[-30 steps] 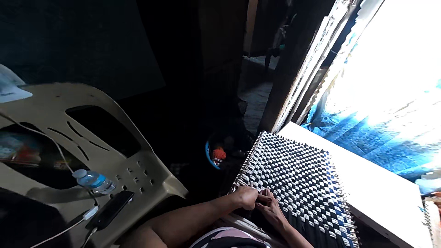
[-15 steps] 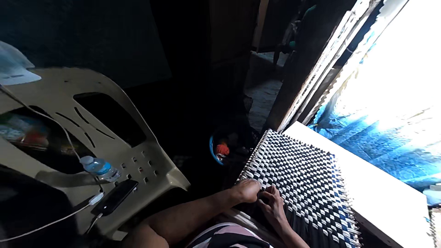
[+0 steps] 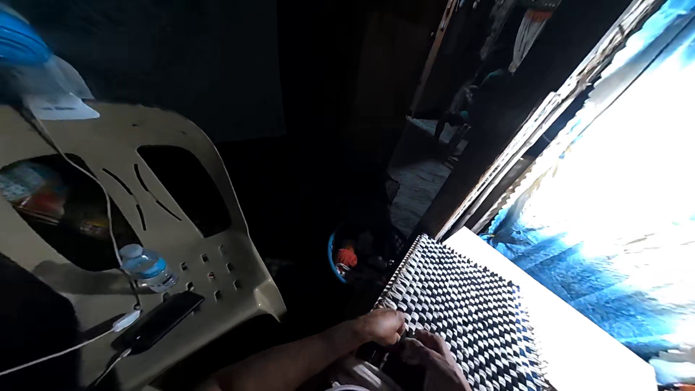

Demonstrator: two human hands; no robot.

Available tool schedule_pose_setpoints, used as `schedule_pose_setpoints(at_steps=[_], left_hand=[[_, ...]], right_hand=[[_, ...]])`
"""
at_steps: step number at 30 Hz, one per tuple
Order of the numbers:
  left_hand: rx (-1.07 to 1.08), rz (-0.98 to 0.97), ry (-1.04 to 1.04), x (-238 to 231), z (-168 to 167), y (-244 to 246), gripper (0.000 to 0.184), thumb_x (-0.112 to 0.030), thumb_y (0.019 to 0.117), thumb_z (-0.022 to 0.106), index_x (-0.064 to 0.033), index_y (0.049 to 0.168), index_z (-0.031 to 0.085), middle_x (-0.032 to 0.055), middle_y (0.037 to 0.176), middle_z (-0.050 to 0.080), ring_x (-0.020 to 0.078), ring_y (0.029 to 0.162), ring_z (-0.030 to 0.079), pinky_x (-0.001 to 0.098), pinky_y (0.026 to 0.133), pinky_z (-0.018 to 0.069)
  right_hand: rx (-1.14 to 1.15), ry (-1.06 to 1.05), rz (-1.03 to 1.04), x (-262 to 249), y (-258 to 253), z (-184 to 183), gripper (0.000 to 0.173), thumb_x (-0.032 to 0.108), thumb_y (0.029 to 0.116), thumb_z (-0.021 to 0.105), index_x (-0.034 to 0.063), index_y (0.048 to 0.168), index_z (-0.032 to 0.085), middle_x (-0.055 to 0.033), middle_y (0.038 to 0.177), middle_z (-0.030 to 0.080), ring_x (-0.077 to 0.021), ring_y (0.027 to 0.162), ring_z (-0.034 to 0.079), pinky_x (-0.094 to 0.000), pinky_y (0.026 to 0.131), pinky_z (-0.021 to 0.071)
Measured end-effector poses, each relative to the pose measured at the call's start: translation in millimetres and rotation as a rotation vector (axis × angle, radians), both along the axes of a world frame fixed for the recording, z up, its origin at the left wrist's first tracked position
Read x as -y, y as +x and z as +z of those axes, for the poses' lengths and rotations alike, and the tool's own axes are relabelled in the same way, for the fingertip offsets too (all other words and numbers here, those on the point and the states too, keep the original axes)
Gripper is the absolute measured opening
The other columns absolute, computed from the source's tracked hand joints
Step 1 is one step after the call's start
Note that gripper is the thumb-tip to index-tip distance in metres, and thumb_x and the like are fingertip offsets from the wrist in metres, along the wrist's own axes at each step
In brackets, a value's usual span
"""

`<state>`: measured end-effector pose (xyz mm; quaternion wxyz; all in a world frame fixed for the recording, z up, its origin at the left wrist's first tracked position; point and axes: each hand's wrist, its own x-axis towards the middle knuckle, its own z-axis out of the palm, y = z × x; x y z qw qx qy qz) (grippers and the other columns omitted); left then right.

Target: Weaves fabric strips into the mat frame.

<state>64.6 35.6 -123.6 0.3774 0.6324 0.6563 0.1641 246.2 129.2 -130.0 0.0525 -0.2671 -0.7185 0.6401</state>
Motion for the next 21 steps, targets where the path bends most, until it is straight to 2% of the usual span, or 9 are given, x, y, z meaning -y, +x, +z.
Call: schedule_pose_setpoints(at_steps=[5,8,10,11,14,15,16,18,21], left_hand=[[0.024,0.003,-0.031,0.8,-4.5,8.0,0.018,-0.005,0.0974,0.057,0.0077,0.104,0.068,0.027,0.114,0.064,0.0423,0.109,0.062,0.0623,0.094,0.0476],[0.021,0.015,-0.048,3.1,-5.5,13.1,0.018,-0.004,0.0965,0.057,0.0082,0.105,0.067,0.0277,0.116,0.064,0.0432,0.111,0.062,0.0625,0.095,0.0474],[0.029,0.022,-0.05,3.1,-7.4,13.6,0.017,-0.004,0.0961,0.057,0.0082,0.102,0.067,0.0274,0.113,0.064,0.0429,0.109,0.062,0.0622,0.094,0.0474],[0.025,0.024,-0.051,2.7,-8.2,13.9,0.017,-0.005,0.0965,0.057,0.0076,0.101,0.067,0.0269,0.114,0.065,0.0423,0.109,0.062,0.0618,0.094,0.0475],[0.013,0.04,-0.07,3.1,-7.8,17.7,0.018,-0.005,0.0973,0.057,0.0069,0.105,0.068,0.0265,0.117,0.064,0.0422,0.113,0.062,0.0619,0.097,0.0469],[0.012,0.047,-0.079,3.4,-7.0,19.0,0.019,-0.004,0.0966,0.057,0.0069,0.108,0.068,0.0267,0.118,0.065,0.0426,0.114,0.061,0.0624,0.098,0.047],[0.011,0.055,-0.081,3.6,-6.6,20.1,0.019,-0.003,0.0959,0.057,0.0069,0.108,0.067,0.0266,0.119,0.064,0.0426,0.114,0.061,0.0621,0.098,0.0468],[0.004,0.079,-0.078,4.7,-7.1,21.4,0.021,-0.006,0.0985,0.056,0.0061,0.112,0.067,0.0261,0.121,0.064,0.0419,0.117,0.06,0.0604,0.1,0.0459],[-0.062,0.128,-0.085,9.8,-3.9,29.2,0.024,-0.007,0.0972,0.058,0.0042,0.117,0.067,0.0253,0.126,0.063,0.0419,0.121,0.06,0.0598,0.102,0.0464]], right_hand=[[0.215,0.243,0.214,-18.8,12.7,19.1,0.028,0.037,0.095,0.068,0.0096,0.087,0.07,0.0029,0.075,0.064,-0.0077,0.071,0.061,-0.0328,0.071,0.0522],[-0.015,-0.13,0.033,-21.1,21.1,19.2,0.008,0.012,0.091,0.072,0.0054,0.088,0.071,-0.0042,0.086,0.074,-0.0123,0.082,0.07,-0.0333,0.081,0.0586],[-0.08,-0.317,-0.053,-16.8,22.0,21.1,0.005,0.004,0.0902,0.07,0.005,0.086,0.068,-0.0079,0.084,0.073,-0.014,0.074,0.068,-0.0319,0.07,0.0585],[-0.065,-0.278,-0.054,-17.2,22.9,20.5,0.004,0.006,0.0903,0.071,0.0051,0.088,0.068,-0.0073,0.084,0.072,-0.0129,0.071,0.067,-0.0303,0.065,0.0574],[-0.05,0.085,0.033,-26.5,27.3,6.8,0.016,0.016,0.0903,0.073,0.0058,0.103,0.072,-0.0033,0.101,0.073,-0.0128,0.093,0.07,-0.0329,0.084,0.059],[-0.141,0.024,0.042,-26.0,27.2,3.4,0.021,0.012,0.0927,0.069,0.0026,0.112,0.073,-0.0075,0.114,0.072,-0.0171,0.105,0.068,-0.0367,0.095,0.0575],[-0.24,-0.112,0.006,-21.1,24.8,1.1,0.02,0.009,0.0945,0.067,-0.0001,0.111,0.073,-0.0116,0.114,0.072,-0.0213,0.107,0.069,-0.0406,0.097,0.0563],[-0.32,-0.321,-0.133,-7.8,16.5,-3.5,0.006,0.009,0.0976,0.063,0.0046,0.095,0.066,-0.0084,0.091,0.072,-0.0209,0.086,0.071,-0.0443,0.087,0.0601],[-0.267,-0.187,-0.208,-1.3,8.0,-8.5,0.006,0.006,0.0998,0.059,0.0058,0.098,0.054,-0.0005,0.078,0.06,-0.0132,0.069,0.064,-0.0364,0.07,0.0609]])
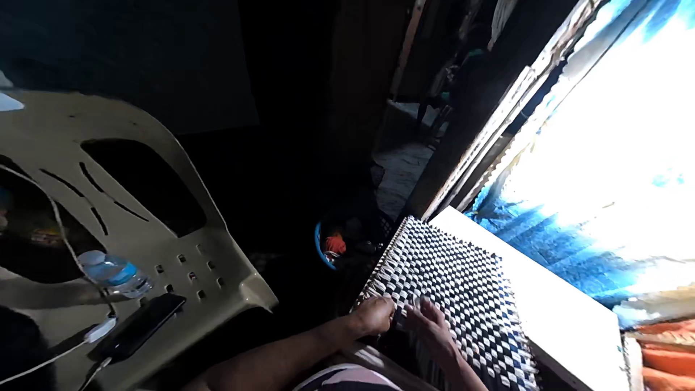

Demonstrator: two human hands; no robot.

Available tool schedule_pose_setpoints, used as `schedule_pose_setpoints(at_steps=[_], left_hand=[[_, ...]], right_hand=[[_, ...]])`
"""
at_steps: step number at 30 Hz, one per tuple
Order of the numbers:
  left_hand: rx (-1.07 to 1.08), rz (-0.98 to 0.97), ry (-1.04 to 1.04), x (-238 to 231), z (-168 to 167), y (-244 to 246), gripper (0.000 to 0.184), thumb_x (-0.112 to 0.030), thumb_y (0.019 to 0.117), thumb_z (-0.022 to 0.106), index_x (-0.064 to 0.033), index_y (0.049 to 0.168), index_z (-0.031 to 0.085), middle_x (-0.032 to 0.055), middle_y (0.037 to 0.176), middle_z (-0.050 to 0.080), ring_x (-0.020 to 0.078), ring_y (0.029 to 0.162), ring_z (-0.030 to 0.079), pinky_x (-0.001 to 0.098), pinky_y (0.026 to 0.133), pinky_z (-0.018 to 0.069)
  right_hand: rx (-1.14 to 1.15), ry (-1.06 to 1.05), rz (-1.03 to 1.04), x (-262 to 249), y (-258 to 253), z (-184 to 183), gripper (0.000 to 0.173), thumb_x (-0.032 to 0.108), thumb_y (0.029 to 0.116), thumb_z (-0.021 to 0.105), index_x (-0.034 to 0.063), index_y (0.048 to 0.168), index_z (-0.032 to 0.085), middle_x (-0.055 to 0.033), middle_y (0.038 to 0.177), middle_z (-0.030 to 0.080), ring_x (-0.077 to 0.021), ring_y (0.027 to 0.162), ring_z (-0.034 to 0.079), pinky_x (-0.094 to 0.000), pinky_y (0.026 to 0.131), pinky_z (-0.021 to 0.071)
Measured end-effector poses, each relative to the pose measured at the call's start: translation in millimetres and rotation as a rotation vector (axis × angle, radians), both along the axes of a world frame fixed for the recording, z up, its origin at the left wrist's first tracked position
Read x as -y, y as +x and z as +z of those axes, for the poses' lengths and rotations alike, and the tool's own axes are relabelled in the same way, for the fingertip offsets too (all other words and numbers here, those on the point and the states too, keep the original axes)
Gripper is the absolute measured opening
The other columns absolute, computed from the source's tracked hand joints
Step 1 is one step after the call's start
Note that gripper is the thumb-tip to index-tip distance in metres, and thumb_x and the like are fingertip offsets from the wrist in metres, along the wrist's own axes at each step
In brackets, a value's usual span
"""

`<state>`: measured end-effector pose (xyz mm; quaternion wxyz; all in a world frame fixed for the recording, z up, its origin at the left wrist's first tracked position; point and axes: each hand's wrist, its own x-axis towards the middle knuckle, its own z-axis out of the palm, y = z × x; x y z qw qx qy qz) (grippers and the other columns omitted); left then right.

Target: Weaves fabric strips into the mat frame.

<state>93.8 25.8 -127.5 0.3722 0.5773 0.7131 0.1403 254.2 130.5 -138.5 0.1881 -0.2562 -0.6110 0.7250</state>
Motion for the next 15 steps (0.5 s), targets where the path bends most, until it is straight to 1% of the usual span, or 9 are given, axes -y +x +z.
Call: schedule_pose_setpoints(at_steps=[1,2,4,6,9,11,13,14,15], left_hand=[[-0.019,0.022,-0.004,1.4,3.2,2.7,0.025,-0.006,0.097,0.059,0.0044,0.118,0.066,0.0252,0.127,0.063,0.0418,0.122,0.059,0.0593,0.104,0.0462],[-0.03,0.04,0.002,2.2,5.2,4.1,0.025,-0.006,0.097,0.059,0.005,0.119,0.066,0.0257,0.128,0.062,0.0419,0.123,0.059,0.0587,0.105,0.0456],[-0.042,0.036,-0.012,0.1,6.8,4.6,0.026,-0.005,0.0973,0.058,0.0057,0.12,0.066,0.0261,0.13,0.062,0.0416,0.126,0.058,0.0577,0.107,0.0447],[-0.047,0.005,-0.011,-3.2,4.4,3.5,0.025,-0.005,0.098,0.056,0.0066,0.118,0.066,0.0272,0.127,0.062,0.0424,0.124,0.058,0.0584,0.106,0.0445],[-0.033,-0.015,-0.021,-5.5,0.9,1.1,0.024,-0.008,0.1007,0.053,0.0063,0.113,0.068,0.0266,0.12,0.065,0.0409,0.118,0.061,0.0577,0.102,0.046],[-0.032,-0.011,-0.038,-4.9,2.5,-0.1,0.024,-0.01,0.102,0.053,0.0055,0.113,0.068,0.0258,0.118,0.066,0.0399,0.116,0.062,0.0566,0.102,0.0463],[-0.033,-0.001,-0.025,-3.8,1.6,0.7,0.024,-0.011,0.1025,0.052,0.0041,0.113,0.069,0.0247,0.116,0.067,0.0389,0.115,0.063,0.0562,0.101,0.0468],[-0.03,0.007,-0.015,-3.6,0.1,1.2,0.024,-0.012,0.1025,0.053,0.0037,0.112,0.069,0.0241,0.114,0.067,0.0384,0.113,0.063,0.056,0.101,0.047],[-0.028,0.014,-0.008,-3.7,-1.1,1.4,0.024,-0.012,0.1023,0.053,0.0034,0.111,0.069,0.0236,0.113,0.068,0.0379,0.112,0.064,0.0555,0.101,0.0471]], right_hand=[[0.017,0.072,0.01,-2.7,-1.3,-0.5,0.006,0.006,0.0992,0.058,0.0055,0.101,0.052,0.0004,0.081,0.059,-0.0111,0.069,0.062,-0.0337,0.067,0.0595],[0.046,0.146,0.03,-5.4,-1.6,1.0,0.009,0.005,0.0986,0.058,0.0027,0.106,0.053,-0.0011,0.085,0.061,-0.0106,0.071,0.063,-0.0322,0.067,0.0597],[0.16,0.306,0.113,-7.3,0.7,5.4,0.021,0.004,0.095,0.061,-0.0042,0.114,0.057,-0.0059,0.097,0.065,-0.0094,0.081,0.065,-0.0281,0.073,0.0581],[0.281,0.412,0.221,-4.8,1.5,8.1,0.029,0.004,0.092,0.064,-0.0054,0.119,0.06,-0.0088,0.102,0.068,-0.0093,0.085,0.065,-0.0268,0.077,0.0563],[0.384,0.478,0.228,-1.5,1.7,5.8,0.031,0.003,0.0886,0.066,-0.0061,0.118,0.062,-0.0102,0.097,0.067,-0.0112,0.082,0.064,-0.0289,0.076,0.0548],[0.476,0.523,0.245,-5.5,3.6,13.0,0.028,0.006,0.0897,0.067,-0.0057,0.115,0.064,-0.0107,0.095,0.068,-0.0138,0.083,0.065,-0.0325,0.079,0.0548],[0.538,0.545,0.304,-11.0,4.8,18.2,0.023,0.014,0.0912,0.071,-0.0024,0.107,0.068,-0.0078,0.089,0.068,-0.0122,0.079,0.064,-0.0328,0.076,0.0544],[0.575,0.559,0.337,-11.6,4.0,20.0,0.025,0.021,0.0927,0.073,-0.0004,0.105,0.07,-0.0069,0.087,0.069,-0.012,0.077,0.064,-0.0336,0.075,0.0543],[0.619,0.583,0.364,-10.2,2.1,21.6,0.027,0.025,0.0943,0.072,0.0008,0.105,0.071,-0.0077,0.089,0.07,-0.014,0.079,0.065,-0.0363,0.077,0.0543]])
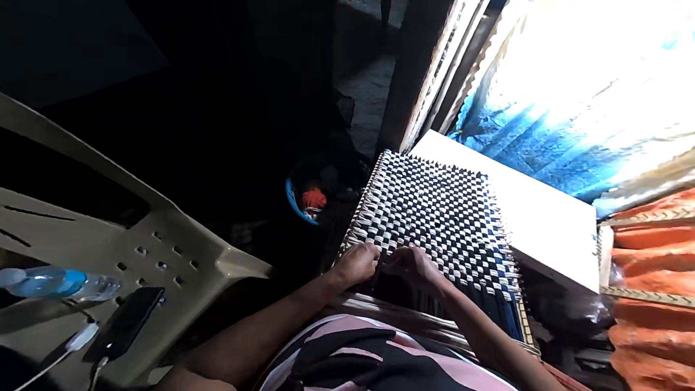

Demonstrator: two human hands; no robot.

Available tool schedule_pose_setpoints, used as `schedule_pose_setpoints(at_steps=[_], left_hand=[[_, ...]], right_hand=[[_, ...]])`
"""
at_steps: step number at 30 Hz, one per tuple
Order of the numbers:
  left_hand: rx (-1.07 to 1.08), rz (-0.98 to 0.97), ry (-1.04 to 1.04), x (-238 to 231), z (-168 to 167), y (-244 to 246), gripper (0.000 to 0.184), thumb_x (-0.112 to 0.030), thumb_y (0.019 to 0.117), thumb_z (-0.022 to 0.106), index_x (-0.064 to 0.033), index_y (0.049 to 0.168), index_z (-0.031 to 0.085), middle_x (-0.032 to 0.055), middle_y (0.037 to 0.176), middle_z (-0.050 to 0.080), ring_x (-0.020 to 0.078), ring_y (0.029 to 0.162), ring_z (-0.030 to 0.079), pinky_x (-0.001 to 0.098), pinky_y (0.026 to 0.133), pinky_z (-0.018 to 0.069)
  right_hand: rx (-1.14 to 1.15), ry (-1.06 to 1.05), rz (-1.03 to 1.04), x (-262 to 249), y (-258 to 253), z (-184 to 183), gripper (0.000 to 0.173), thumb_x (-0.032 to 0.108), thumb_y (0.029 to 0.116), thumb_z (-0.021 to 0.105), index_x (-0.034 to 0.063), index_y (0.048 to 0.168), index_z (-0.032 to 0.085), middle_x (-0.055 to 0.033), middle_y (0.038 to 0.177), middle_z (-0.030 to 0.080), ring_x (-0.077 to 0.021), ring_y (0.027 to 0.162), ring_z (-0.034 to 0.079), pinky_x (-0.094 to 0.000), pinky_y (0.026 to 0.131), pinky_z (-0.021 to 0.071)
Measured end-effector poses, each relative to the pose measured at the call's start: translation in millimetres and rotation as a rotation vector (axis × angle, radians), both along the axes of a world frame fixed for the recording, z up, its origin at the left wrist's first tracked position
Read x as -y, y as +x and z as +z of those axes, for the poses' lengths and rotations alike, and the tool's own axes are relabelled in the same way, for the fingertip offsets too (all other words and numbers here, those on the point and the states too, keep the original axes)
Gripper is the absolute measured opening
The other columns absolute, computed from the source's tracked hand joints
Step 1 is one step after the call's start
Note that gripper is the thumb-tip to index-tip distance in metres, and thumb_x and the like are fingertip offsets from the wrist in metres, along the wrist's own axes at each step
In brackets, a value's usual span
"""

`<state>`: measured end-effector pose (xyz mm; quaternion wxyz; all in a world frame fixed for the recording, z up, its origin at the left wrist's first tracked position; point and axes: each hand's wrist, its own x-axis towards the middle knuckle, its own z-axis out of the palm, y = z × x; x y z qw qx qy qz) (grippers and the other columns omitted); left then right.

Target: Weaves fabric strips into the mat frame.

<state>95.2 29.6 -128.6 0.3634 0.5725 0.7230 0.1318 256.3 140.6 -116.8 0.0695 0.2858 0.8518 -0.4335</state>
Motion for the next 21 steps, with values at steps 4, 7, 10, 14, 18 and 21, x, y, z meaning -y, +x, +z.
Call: schedule_pose_setpoints(at_steps=[4,7,10,14,18,21], left_hand=[[0.007,0.014,-0.004,0.5,0.6,1.1,0.024,-0.011,0.1031,0.052,0.0033,0.113,0.069,0.0236,0.112,0.068,0.0374,0.111,0.064,0.0537,0.101,0.047],[-0.003,0.009,-0.001,1.9,-0.2,2.1,0.025,-0.011,0.1035,0.051,0.0041,0.113,0.068,0.0238,0.111,0.068,0.0372,0.11,0.064,0.0529,0.101,0.0469],[-0.015,0.023,0.015,5.1,3.4,2.8,0.025,-0.012,0.1034,0.051,0.0042,0.112,0.068,0.0231,0.11,0.068,0.0358,0.109,0.065,0.0519,0.1,0.0475],[0.023,0.104,0.335,14.4,10.7,-14.2,0.02,-0.01,0.0983,0.061,0.0023,0.109,0.073,0.0193,0.115,0.07,0.0318,0.115,0.064,0.0467,0.105,0.0481],[0.049,0.198,0.48,20.0,17.5,-40.9,0.013,-0.006,0.0974,0.064,0.0006,0.103,0.074,0.0167,0.108,0.07,0.03,0.106,0.065,0.0465,0.097,0.0515],[0.082,0.167,0.409,20.7,11.3,-46.0,0.013,-0.008,0.0959,0.066,-0.0016,0.102,0.075,0.0148,0.107,0.071,0.027,0.105,0.065,0.0442,0.096,0.0514]], right_hand=[[0.099,0.155,0.049,13.9,-8.1,0.6,0.026,0.021,0.0991,0.064,-0.0024,0.108,0.071,-0.0178,0.105,0.07,-0.0293,0.101,0.068,-0.0484,0.094,0.0524],[0.184,0.251,0.121,18.9,-14.5,0.9,0.026,0.021,0.1012,0.057,-0.0025,0.102,0.07,-0.02,0.106,0.069,-0.0347,0.107,0.066,-0.0526,0.095,0.0503],[0.183,0.258,0.154,13.9,-15.6,5.6,0.029,0.023,0.1024,0.056,-0.0021,0.101,0.069,-0.0203,0.105,0.068,-0.0355,0.107,0.065,-0.0539,0.095,0.0495],[0.196,0.279,0.06,-22.3,5.0,30.5,0.027,0.02,0.1015,0.058,-0.0018,0.108,0.072,-0.0227,0.118,0.066,-0.0388,0.114,0.063,-0.0588,0.099,0.0486],[0.158,0.183,-0.036,-81.4,58.9,32.0,0.022,0.017,0.0994,0.066,-0.0039,0.102,0.072,-0.0219,0.106,0.067,-0.0349,0.1,0.064,-0.0576,0.091,0.0498],[0.087,-0.005,-0.021,-90.2,90.9,25.0,0.016,0.013,0.0973,0.066,-0.0029,0.1,0.07,-0.0097,0.088,0.067,-0.0144,0.08,0.061,-0.0383,0.08,0.0517]])
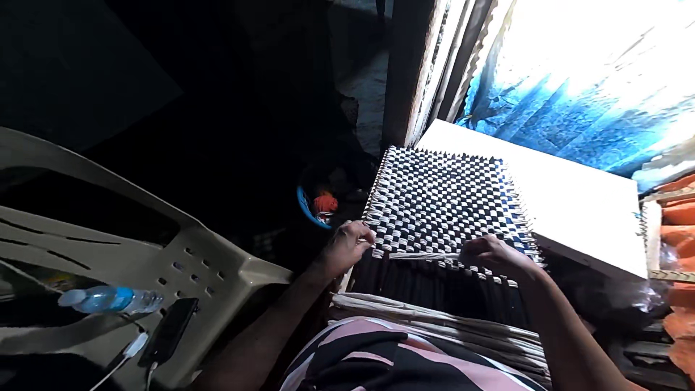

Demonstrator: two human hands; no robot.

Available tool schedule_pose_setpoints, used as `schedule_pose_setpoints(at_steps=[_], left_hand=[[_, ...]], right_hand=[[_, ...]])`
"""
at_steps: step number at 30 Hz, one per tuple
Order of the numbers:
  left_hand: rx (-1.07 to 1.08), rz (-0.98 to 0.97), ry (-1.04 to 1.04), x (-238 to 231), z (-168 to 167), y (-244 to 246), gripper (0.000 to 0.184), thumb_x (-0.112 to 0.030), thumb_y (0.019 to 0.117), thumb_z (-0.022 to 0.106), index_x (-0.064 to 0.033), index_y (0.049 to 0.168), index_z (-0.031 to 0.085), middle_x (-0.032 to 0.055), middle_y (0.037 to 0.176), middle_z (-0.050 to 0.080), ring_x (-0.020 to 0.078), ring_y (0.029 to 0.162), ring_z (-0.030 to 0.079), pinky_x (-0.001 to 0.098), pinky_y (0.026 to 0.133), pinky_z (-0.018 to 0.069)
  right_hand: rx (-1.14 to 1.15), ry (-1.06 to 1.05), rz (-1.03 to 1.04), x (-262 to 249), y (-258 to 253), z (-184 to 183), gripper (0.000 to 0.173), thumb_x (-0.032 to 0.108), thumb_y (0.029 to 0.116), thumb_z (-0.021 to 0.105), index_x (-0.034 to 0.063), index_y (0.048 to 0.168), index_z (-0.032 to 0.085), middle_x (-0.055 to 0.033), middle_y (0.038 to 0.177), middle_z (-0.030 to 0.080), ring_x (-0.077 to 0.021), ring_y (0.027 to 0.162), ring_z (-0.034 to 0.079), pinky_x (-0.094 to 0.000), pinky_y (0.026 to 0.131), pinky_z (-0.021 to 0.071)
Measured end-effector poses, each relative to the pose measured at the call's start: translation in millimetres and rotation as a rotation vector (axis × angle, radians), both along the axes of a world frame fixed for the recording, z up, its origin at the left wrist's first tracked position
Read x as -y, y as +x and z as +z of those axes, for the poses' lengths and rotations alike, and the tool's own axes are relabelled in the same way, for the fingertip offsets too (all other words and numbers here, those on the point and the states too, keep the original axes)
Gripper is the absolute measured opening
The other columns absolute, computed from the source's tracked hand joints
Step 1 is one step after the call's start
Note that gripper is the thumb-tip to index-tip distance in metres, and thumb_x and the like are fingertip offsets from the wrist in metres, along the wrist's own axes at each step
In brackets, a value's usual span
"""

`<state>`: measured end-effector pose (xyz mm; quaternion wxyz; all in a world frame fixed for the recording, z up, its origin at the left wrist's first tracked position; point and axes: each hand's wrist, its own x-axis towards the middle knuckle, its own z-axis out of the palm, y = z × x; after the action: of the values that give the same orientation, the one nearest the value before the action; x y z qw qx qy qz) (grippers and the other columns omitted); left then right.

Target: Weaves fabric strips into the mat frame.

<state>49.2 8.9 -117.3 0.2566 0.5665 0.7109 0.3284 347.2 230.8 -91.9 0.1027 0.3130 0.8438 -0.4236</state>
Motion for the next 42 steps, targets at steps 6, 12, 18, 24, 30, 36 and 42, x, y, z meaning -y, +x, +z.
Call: schedule_pose_setpoints(at_steps=[6,12,18,24,30,36,42], left_hand=[[-0.27,-0.185,-0.168,-9.8,-18.5,22.1,0.017,-0.014,0.096,0.067,-0.0061,0.107,0.077,0.0202,0.113,0.069,0.039,0.119,0.06,0.0576,0.106,0.041],[-0.472,-0.183,-0.115,-27.8,-18.0,22.9,0.014,-0.01,0.0955,0.066,-0.0005,0.102,0.074,0.0206,0.103,0.071,0.04,0.108,0.065,0.0601,0.097,0.0442],[0.2,-0.427,0.1,-30.4,32.4,46.3,0.033,-0.027,0.106,0.055,-0.003,0.121,0.071,0.0077,0.119,0.072,0.0099,0.112,0.066,0.0313,0.101,0.0524],[0.433,-0.53,0.199,-35.0,56.1,78.4,0.019,-0.013,0.1032,0.059,0.002,0.107,0.071,-0.0009,0.093,0.072,-0.0016,0.085,0.065,0.018,0.082,0.0552],[0.439,-0.19,0.207,-48.3,56.4,51.7,0.012,-0.01,0.1019,0.061,-0.0039,0.101,0.071,-0.0011,0.076,0.065,0.0025,0.06,0.055,0.0187,0.055,0.0468],[0.57,0.215,0.221,-50.1,36.8,11.9,0.019,-0.02,0.105,0.059,-0.0081,0.101,0.072,-0.004,0.067,0.057,0.0015,0.044,0.036,0.0167,0.041,0.0316],[0.574,0.361,0.193,-37.5,27.0,1.1,0.017,-0.022,0.1062,0.056,-0.0101,0.103,0.068,-0.0048,0.065,0.052,0.0002,0.043,0.032,0.0145,0.039,0.0275]], right_hand=[[-0.074,-0.062,-0.065,-6.9,17.9,-5.9,0.014,0.013,0.096,0.069,-0.0003,0.099,0.071,-0.0041,0.083,0.067,-0.0081,0.073,0.06,-0.0305,0.073,0.0526],[-0.226,-0.123,-0.029,-2.5,22.9,12.8,0.006,0.01,0.0928,0.071,0.005,0.091,0.069,0.003,0.076,0.065,-0.0026,0.069,0.06,-0.0222,0.069,0.0521],[-0.195,0.178,0.096,59.3,0.1,76.7,0.017,0.025,0.0978,0.07,0.0123,0.087,0.071,0.0034,0.075,0.065,-0.0059,0.068,0.059,-0.0301,0.066,0.0496],[-0.252,0.424,0.205,86.1,-27.0,103.9,0.023,0.025,0.0987,0.067,0.0118,0.08,0.069,0.0,0.076,0.065,-0.0143,0.075,0.063,-0.0396,0.071,0.0527],[-0.515,0.543,0.106,42.7,-64.2,81.7,0.021,0.021,0.0903,0.078,0.0045,0.103,0.073,-0.0117,0.097,0.07,-0.026,0.092,0.067,-0.0493,0.086,0.0547],[-0.319,0.454,0.033,59.9,-90.1,-2.7,0.016,0.019,0.0972,0.068,0.0063,0.104,0.075,-0.0157,0.103,0.068,-0.0346,0.104,0.065,-0.0576,0.094,0.0503],[-0.011,0.341,0.271,87.0,-88.1,-46.8,0.03,0.025,0.104,0.052,0.007,0.109,0.075,-0.02,0.117,0.067,-0.0375,0.12,0.06,-0.0599,0.103,0.0415]])
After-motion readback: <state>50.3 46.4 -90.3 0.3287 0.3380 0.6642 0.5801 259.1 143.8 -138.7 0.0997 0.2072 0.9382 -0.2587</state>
